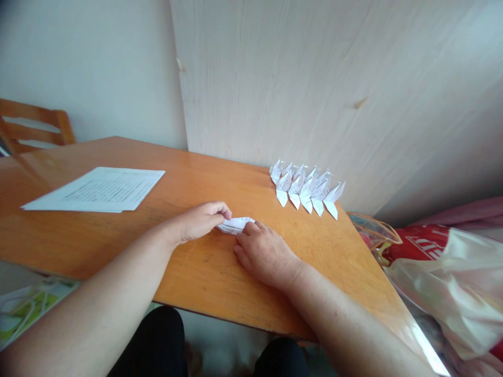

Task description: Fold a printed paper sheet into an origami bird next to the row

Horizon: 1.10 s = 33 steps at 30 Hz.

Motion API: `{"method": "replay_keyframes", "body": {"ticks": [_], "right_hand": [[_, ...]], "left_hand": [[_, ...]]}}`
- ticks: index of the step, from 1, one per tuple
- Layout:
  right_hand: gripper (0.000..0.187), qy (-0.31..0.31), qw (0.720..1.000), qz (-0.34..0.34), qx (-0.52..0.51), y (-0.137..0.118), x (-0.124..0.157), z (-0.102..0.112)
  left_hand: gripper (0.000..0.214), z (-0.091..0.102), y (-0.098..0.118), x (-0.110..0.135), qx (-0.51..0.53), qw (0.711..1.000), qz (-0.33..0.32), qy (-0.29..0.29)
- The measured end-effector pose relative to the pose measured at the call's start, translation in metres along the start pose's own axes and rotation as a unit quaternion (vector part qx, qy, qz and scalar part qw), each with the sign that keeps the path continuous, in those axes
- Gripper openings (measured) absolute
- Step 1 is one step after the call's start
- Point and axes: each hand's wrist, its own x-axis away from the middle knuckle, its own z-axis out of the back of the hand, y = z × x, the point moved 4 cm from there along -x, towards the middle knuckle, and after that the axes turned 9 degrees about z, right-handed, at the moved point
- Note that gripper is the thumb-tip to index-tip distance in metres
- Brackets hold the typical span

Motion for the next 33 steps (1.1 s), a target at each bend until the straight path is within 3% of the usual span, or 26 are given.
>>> {"method": "replay_keyframes", "body": {"ticks": [12,33], "right_hand": [[0.032,-0.028,0.999,0.006,0.028,0.0005,-0.0017,-0.0056],[0.034,-0.045,0.998,-0.006,0.050,-0.0057,-0.0047,-0.0023]], "left_hand": [[0.021,0.0036,-0.0050,-0.0048,-0.202,0.979,-0.019,0.022],[0.025,0.0038,-0.0023,-0.0004,-0.220,0.975,-0.006,0.032]]}}
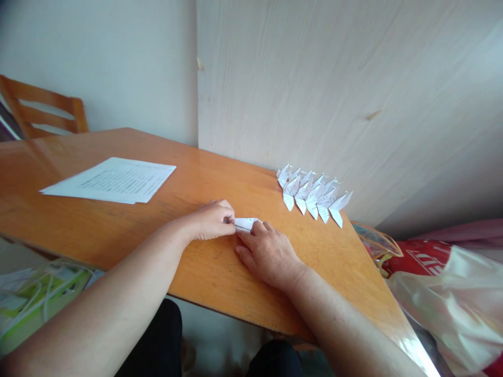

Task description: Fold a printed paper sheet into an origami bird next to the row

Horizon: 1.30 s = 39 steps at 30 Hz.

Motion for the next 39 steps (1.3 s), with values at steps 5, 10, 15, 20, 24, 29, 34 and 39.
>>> {"method": "replay_keyframes", "body": {"ticks": [5,10,15,20,24,29,34,39], "right_hand": [[0.035,0.005,1.000,0.002,0.002,0.000,0.000,0.001],[0.036,0.002,1.000,0.000,0.003,-0.001,0.000,0.001],[0.037,-0.001,1.000,0.004,0.006,-0.003,0.000,0.000],[0.037,0.002,1.000,0.002,0.010,-0.003,0.000,0.000],[0.036,-0.003,1.000,0.003,0.012,-0.003,-0.001,0.001],[0.035,-0.009,1.000,0.003,0.020,-0.003,-0.003,0.002],[0.036,-0.026,0.999,0.003,0.020,-0.004,-0.005,0.003],[0.037,-0.028,1.000,0.009,-0.003,-0.003,-0.004,0.004]], "left_hand": [[0.022,0.000,0.002,0.000,-0.016,1.000,0.004,0.016],[0.021,0.000,0.002,0.000,-0.013,1.000,0.018,0.012],[0.019,-0.001,-0.001,-0.003,0.012,1.000,0.019,-0.002],[0.019,-0.003,-0.008,-0.007,0.052,0.998,0.017,-0.028],[0.020,-0.004,-0.012,-0.008,0.066,0.997,0.025,-0.035],[0.020,-0.002,-0.010,-0.008,0.056,0.997,0.027,-0.039],[0.022,0.001,-0.006,-0.006,0.032,0.999,0.029,-0.030],[0.029,0.005,0.000,-0.001,-0.007,0.999,0.029,-0.016]]}}
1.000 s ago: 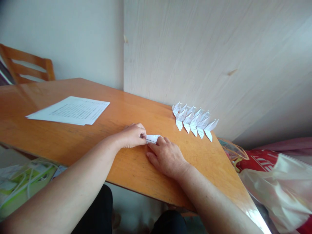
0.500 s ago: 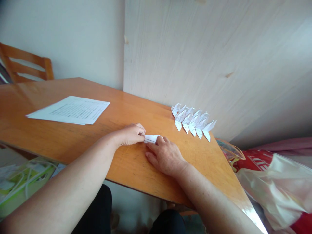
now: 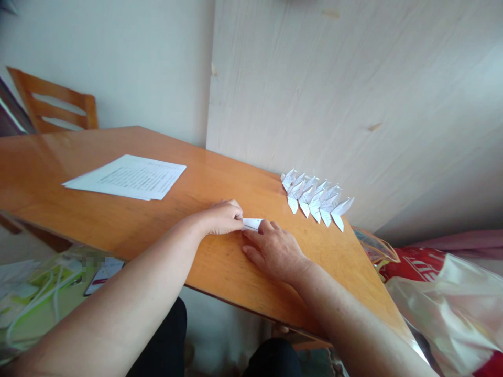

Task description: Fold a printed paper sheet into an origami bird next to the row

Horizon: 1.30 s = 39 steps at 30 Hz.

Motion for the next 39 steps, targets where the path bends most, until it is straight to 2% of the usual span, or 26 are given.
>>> {"method": "replay_keyframes", "body": {"ticks": [7,12,14,19,24,30,39], "right_hand": [[0.036,0.015,0.998,0.031,-0.061,0.011,0.000,-0.001],[0.033,0.036,0.985,0.028,-0.167,0.027,-0.004,-0.002],[0.029,0.048,0.976,-0.016,-0.214,0.038,-0.007,-0.003],[0.024,0.019,0.933,-0.154,-0.324,0.056,-0.014,-0.011],[0.018,-0.006,0.926,-0.206,-0.316,0.054,-0.025,-0.009],[0.016,-0.046,0.931,-0.240,-0.271,0.049,-0.036,-0.004],[0.020,-0.090,0.925,-0.277,-0.243,0.055,-0.041,-0.002]], "left_hand": [[0.032,0.000,0.004,0.003,-0.025,1.000,-0.004,0.007],[0.028,0.000,0.003,0.001,-0.027,0.999,-0.016,0.013],[0.028,-0.001,0.003,0.000,-0.028,0.999,-0.020,0.017],[0.040,-0.003,0.004,0.000,-0.032,0.999,-0.024,0.030],[0.045,-0.005,0.005,0.000,-0.045,0.998,-0.021,0.033],[0.051,-0.003,0.007,0.001,-0.040,0.999,-0.005,0.026],[0.049,-0.003,0.008,0.002,-0.054,0.998,-0.004,0.027]]}}
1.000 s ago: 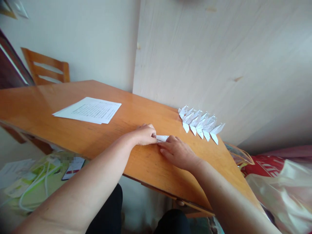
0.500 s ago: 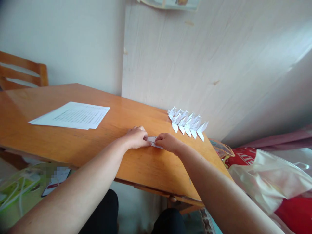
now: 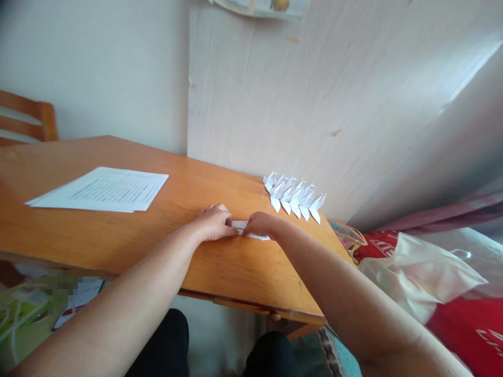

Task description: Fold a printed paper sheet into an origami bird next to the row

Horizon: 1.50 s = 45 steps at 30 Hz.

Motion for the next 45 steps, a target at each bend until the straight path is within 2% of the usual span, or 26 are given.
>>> {"method": "replay_keyframes", "body": {"ticks": [8,14,22,31,45], "right_hand": [[0.013,-0.009,1.000,-0.001,-0.022,0.006,0.010,0.003],[0.007,-0.022,0.999,0.014,-0.045,0.021,0.009,0.001],[0.008,-0.019,0.999,0.006,-0.047,0.036,0.011,0.002],[0.012,-0.028,0.999,0.005,-0.027,0.036,0.013,0.006],[0.017,-0.042,0.996,0.056,-0.057,0.053,0.006,0.003]], "left_hand": [[0.044,-0.003,-0.002,-0.002,-0.007,1.000,-0.003,0.008],[0.044,-0.004,-0.003,-0.003,-0.004,1.000,-0.002,0.011],[0.042,-0.006,-0.004,-0.006,0.004,1.000,0.001,0.017],[0.035,-0.004,-0.004,-0.005,0.006,1.000,0.007,0.015],[0.033,-0.005,-0.005,-0.004,0.017,1.000,0.013,0.017]]}}
